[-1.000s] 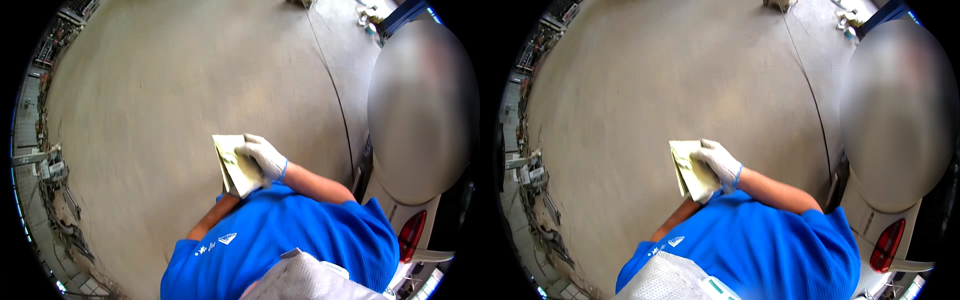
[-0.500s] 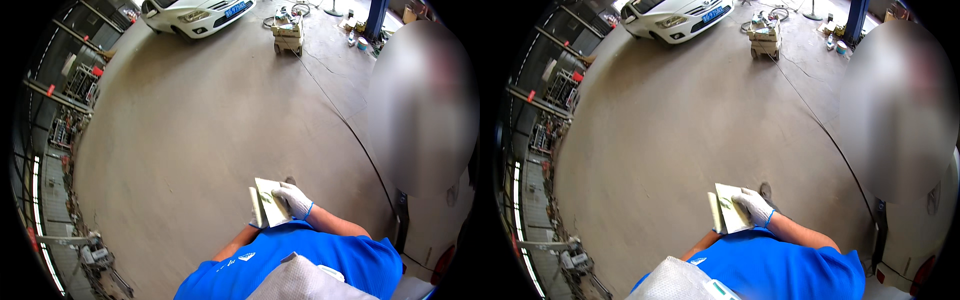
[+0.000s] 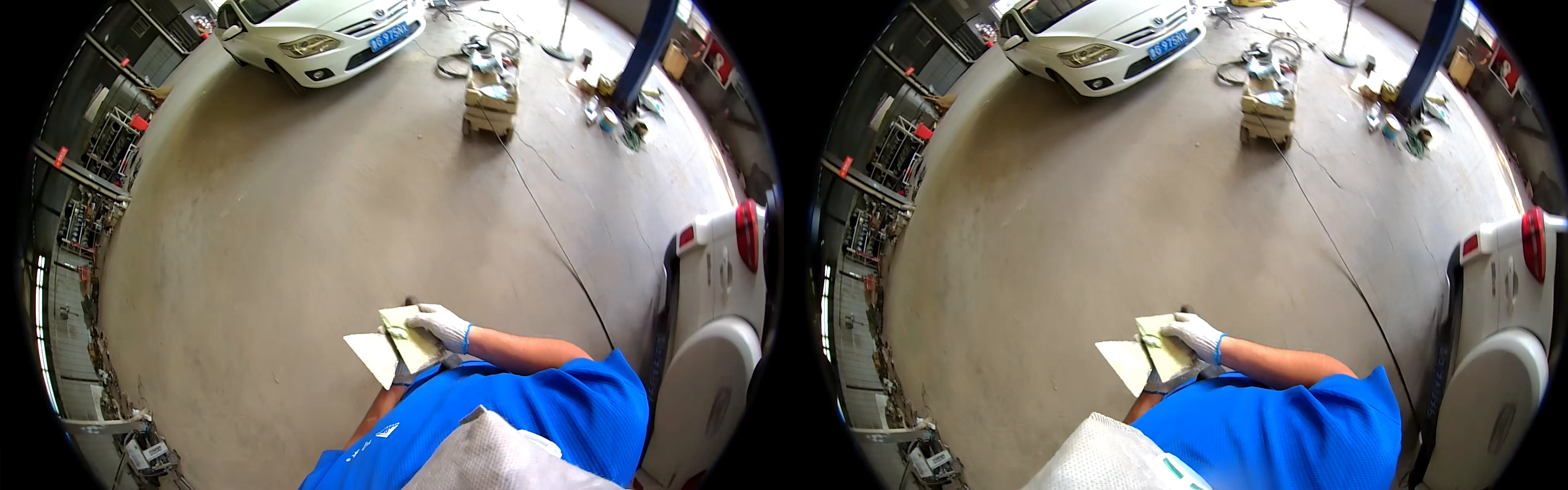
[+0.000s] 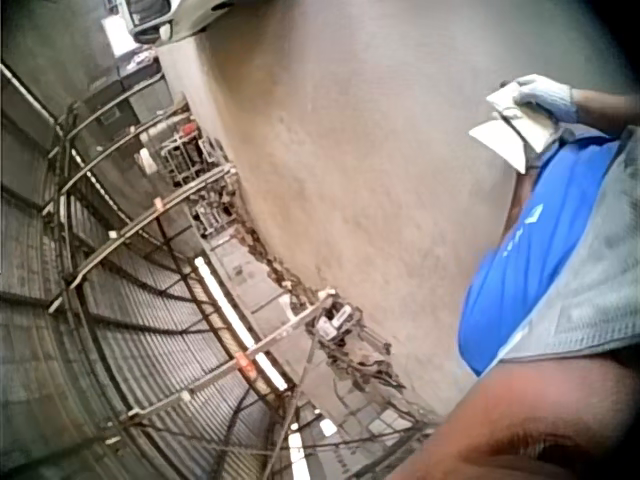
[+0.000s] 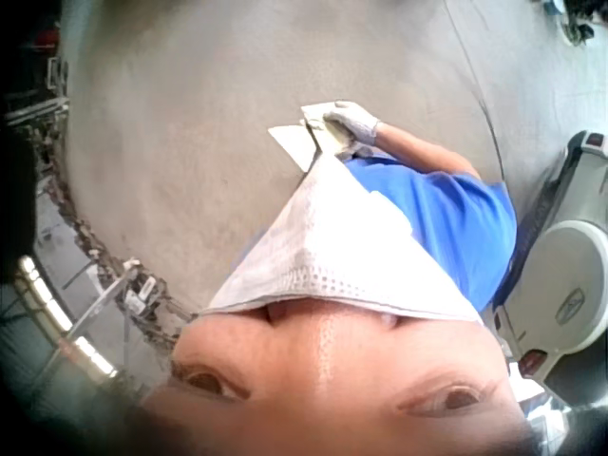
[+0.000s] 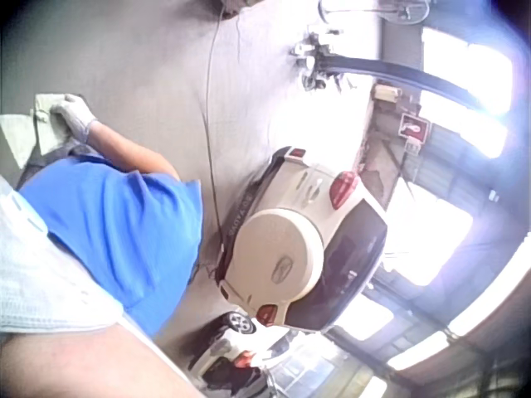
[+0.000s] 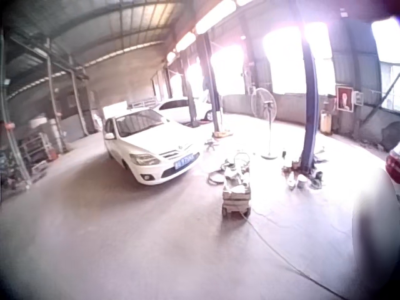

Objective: The person sands the front bumper of a white car using a sanding block and a scraper. They move around the bumper, adjusting their position and the sanding block to work on different areas.

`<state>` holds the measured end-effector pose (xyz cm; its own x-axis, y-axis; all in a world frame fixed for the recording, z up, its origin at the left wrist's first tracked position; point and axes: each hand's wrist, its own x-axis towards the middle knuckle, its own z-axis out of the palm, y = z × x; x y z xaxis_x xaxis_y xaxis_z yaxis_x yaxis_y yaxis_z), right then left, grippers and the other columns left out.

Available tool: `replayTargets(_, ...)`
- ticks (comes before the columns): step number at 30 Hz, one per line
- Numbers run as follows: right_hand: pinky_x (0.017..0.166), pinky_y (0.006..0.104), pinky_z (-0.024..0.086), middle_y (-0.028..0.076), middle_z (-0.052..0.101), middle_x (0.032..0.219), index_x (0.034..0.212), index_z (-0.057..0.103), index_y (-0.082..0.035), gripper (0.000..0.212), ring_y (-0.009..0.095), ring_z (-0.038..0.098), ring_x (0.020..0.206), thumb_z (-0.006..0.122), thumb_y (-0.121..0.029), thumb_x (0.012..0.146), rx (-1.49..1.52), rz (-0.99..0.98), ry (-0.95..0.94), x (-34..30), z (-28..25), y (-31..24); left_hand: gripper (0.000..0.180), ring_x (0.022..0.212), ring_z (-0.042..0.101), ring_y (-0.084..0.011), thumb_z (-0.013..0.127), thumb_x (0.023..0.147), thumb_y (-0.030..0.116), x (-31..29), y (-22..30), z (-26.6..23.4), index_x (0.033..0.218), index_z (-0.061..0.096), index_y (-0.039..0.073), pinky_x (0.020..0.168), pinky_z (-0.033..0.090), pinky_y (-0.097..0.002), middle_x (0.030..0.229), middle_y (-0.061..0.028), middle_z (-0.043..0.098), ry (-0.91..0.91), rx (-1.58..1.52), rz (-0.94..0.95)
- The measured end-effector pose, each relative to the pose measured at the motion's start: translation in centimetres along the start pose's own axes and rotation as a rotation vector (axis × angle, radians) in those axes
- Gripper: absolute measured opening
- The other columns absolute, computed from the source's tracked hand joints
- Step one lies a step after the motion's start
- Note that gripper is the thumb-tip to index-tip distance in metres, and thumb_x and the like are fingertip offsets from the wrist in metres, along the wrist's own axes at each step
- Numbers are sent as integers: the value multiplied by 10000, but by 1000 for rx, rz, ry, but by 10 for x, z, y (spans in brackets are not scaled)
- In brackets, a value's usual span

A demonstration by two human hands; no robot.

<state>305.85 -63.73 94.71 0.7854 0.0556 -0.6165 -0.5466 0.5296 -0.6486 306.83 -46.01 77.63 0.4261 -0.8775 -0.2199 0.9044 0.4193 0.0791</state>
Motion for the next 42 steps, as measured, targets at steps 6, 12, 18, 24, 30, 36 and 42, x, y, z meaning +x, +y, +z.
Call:
replayTargets(6,781,307,535,102,641,1037,1145,580,15,308,156,621,913,605,-189,915,77,-121,19,79,-1,-187,459,1216,497,-236,489,1000,285,156,136,92,1399,364,97,1025,458,-369,1318,-129,481,125,744,30)
replayTargets(12,743,310,533,101,648,1016,1167,575,17,339,149,626,851,591,-193,901,187,-416,518,186,-129,-285,118,721,630,-129,594,948,122,346,260,194,1029,528,67,650,552,-297,818,-55,608,230,1336,-41)
replayTargets(18,749,292,531,79,662,976,1140,602,3,304,149,637,856,627,-180,898,295,-538,677,355,-242,-393,283,719,635,-151,611,911,134,539,353,253,1167,588,16,647,527,-279,781,-64,644,229,1136,-291)
replayTargets(24,759,299,534,51,659,1057,1195,605,-10,343,124,622,851,639,-215,922,305,-428,281,492,-256,-640,232,736,642,-155,591,932,124,723,430,330,1142,633,34,661,530,-289,893,-90,679,299,1051,-120)
replayTargets(30,764,281,518,48,678,982,1161,644,-22,342,127,615,845,591,-288,952,-169,-394,163,653,-347,-766,274,750,640,-143,593,923,101,899,535,271,1179,652,21,676,527,-280,898,-51,671,525,1185,-86)
replayTargets(36,849,404,501,180,675,992,1161,632,-44,389,291,633,915,541,-317,899,-834,138,947,709,-605,-647,226,576,553,-93,593,843,69,1082,637,278,1032,707,20,534,478,-262,812,-25,653,572,1362,-243)
replayTargets(42,867,355,526,15,683,1208,1094,742,-244,274,222,660,1090,542,-308,918,-1433,1140,132,543,-673,-468,152,507,516,-100,567,802,109,1298,690,359,879,682,45,489,435,-280,617,-12,575,330,1645,-591)
